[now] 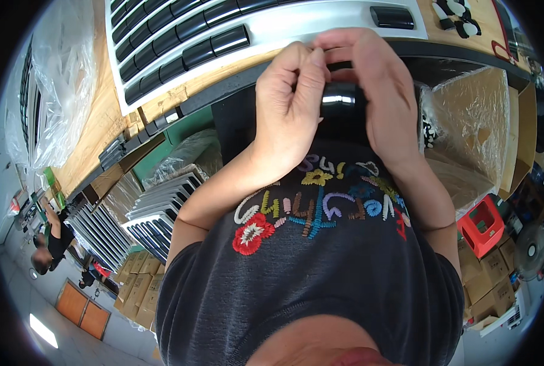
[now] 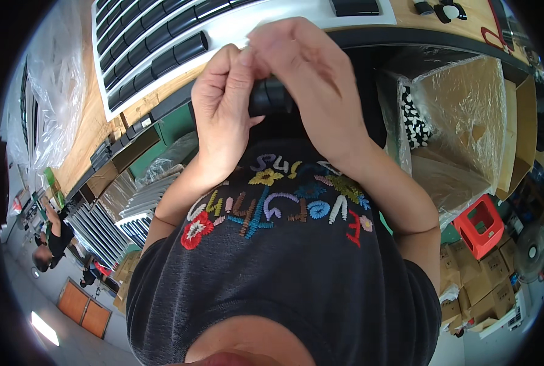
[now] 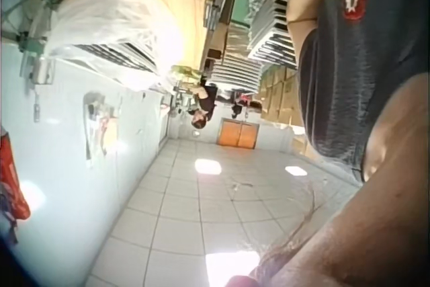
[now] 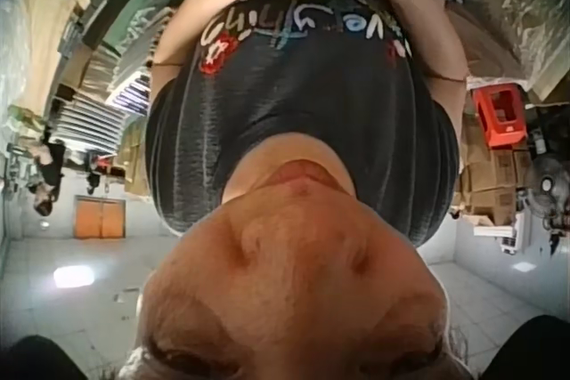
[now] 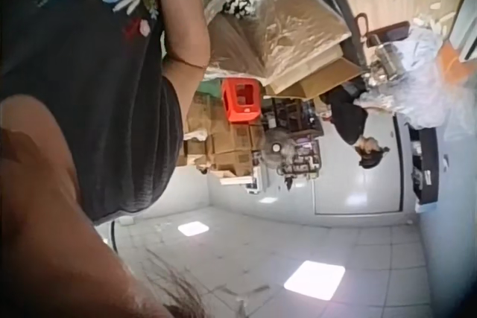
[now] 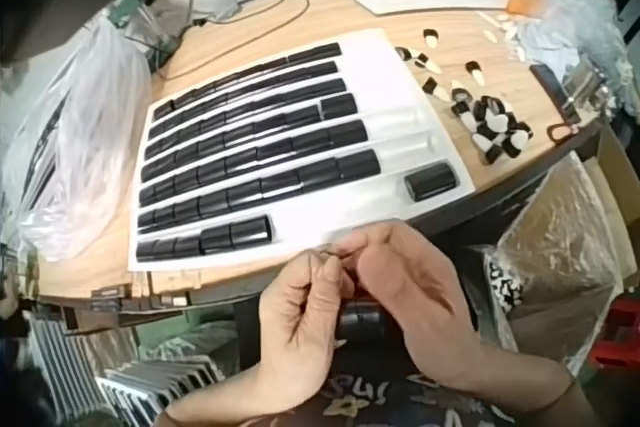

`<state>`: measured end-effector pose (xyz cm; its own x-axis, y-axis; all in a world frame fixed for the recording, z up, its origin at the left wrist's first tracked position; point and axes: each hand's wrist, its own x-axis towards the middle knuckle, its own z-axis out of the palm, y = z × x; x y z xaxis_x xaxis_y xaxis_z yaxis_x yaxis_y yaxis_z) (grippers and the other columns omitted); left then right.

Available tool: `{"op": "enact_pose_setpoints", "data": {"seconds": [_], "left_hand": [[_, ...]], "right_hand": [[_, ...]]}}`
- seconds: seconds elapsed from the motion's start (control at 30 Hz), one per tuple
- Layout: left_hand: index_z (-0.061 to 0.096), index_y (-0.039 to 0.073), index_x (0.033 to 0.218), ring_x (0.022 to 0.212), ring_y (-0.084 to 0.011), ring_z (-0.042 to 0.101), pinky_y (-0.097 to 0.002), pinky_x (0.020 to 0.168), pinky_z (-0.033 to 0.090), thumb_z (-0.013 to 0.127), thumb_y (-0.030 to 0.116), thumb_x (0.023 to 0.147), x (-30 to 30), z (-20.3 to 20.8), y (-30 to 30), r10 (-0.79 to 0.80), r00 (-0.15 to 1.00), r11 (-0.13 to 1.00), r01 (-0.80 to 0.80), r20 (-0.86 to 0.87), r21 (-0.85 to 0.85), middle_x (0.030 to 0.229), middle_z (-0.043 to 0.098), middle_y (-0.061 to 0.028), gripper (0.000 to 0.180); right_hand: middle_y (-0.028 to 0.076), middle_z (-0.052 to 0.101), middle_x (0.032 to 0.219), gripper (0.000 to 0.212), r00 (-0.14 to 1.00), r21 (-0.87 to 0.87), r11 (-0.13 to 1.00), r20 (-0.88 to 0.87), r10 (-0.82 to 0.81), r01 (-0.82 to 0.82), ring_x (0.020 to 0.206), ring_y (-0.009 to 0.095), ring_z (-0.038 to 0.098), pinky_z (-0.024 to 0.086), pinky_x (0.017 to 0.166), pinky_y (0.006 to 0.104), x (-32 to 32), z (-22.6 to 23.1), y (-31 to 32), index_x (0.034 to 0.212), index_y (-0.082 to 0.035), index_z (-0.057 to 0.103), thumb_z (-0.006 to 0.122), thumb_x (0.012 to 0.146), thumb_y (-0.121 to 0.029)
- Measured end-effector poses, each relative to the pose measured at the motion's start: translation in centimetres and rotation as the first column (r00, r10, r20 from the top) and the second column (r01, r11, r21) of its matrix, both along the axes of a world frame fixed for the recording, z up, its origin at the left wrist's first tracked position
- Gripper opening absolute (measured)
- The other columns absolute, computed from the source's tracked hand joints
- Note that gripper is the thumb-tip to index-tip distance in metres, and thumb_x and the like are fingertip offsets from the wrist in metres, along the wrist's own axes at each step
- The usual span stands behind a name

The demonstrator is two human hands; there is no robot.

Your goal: Assembling small black components with white inserts and placing them into a structured assembly tray.

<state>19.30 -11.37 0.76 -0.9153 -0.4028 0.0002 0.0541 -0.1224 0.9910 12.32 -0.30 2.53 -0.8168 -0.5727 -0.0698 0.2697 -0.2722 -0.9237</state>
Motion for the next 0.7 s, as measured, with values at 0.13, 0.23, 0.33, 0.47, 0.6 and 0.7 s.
{"op": "enact_pose_setpoints", "data": {"seconds": [0.13,0.23,0.33,0.47,0.6,0.7], "left_hand": [[0.050,0.004,0.079,0.057,-0.0010,0.037,-0.0183,0.048,0.032,0.050,0.019,0.104,-0.1,0.0,-0.8,0.053,0.998,0.998,-0.053,-0.016,-0.018,0.064,0.045,0.0044,0.029],[0.047,0.005,0.078,0.058,-0.0029,0.034,-0.0202,0.049,0.032,0.051,0.016,0.103,-0.3,-1.0,-1.0,0.054,0.992,0.982,-0.074,-0.116,-0.176,0.063,0.043,0.0044,0.028],[0.046,0.005,0.077,0.059,-0.0043,0.033,-0.0219,0.050,0.032,0.052,0.014,0.102,0.0,-0.8,-1.4,0.013,0.998,0.974,-0.027,-0.063,-0.226,0.062,0.042,0.0039,0.028],[0.046,0.005,0.077,0.059,-0.0042,0.034,-0.0221,0.050,0.033,0.053,0.013,0.102,0.3,-0.7,-2.0,-0.028,0.998,0.966,0.015,-0.048,-0.260,0.061,0.042,0.0034,0.027],[0.054,0.004,0.084,0.069,-0.0029,0.043,-0.0175,0.061,0.037,0.049,0.023,0.105,0.6,0.0,-1.7,-0.081,0.996,0.987,0.085,0.033,-0.140,0.079,0.055,0.0016,0.029],[0.055,0.004,0.084,0.070,-0.0026,0.044,-0.0166,0.060,0.037,0.049,0.024,0.105,0.5,0.2,-1.0,-0.036,0.998,0.999,0.037,0.044,-0.027,0.080,0.056,0.0016,0.029]], "right_hand": [[0.003,0.061,0.095,0.029,0.995,0.308,0.947,-0.026,0.100,-0.088,0.089,0.007,0.056,0.046,0.081,0.0204,0.4,1.5,1.8,0.114,0.001,0.063,0.072,0.087,-0.003],[0.001,0.060,0.087,0.022,0.990,0.322,0.937,0.044,0.130,-0.138,0.080,0.006,0.056,0.046,0.072,0.0192,0.4,1.7,2.2,0.107,0.001,0.067,0.072,0.087,-0.004],[-0.001,0.059,0.082,0.019,0.992,0.327,0.937,0.016,0.126,-0.124,0.073,0.006,0.056,0.045,0.066,0.0179,0.4,1.7,2.1,0.102,0.001,0.069,0.074,0.084,-0.002],[-0.001,0.059,0.083,0.022,0.986,0.331,0.929,0.030,0.165,-0.166,0.072,0.006,0.055,0.044,0.066,0.0179,0.2,1.8,2.4,0.103,0.001,0.069,0.075,0.082,0.000],[0.000,0.060,0.087,0.021,0.981,0.362,0.918,-0.041,0.188,-0.161,0.079,0.006,0.054,0.044,0.071,0.0190,0.1,2.1,2.3,0.104,0.001,0.069,0.073,0.084,-0.003],[0.002,0.063,0.094,0.021,0.967,0.368,0.921,-0.161,0.200,-0.129,0.087,0.009,0.055,0.044,0.079,0.0217,-0.4,2.0,2.2,0.105,0.000,0.069,0.059,0.096,-0.016]]}}
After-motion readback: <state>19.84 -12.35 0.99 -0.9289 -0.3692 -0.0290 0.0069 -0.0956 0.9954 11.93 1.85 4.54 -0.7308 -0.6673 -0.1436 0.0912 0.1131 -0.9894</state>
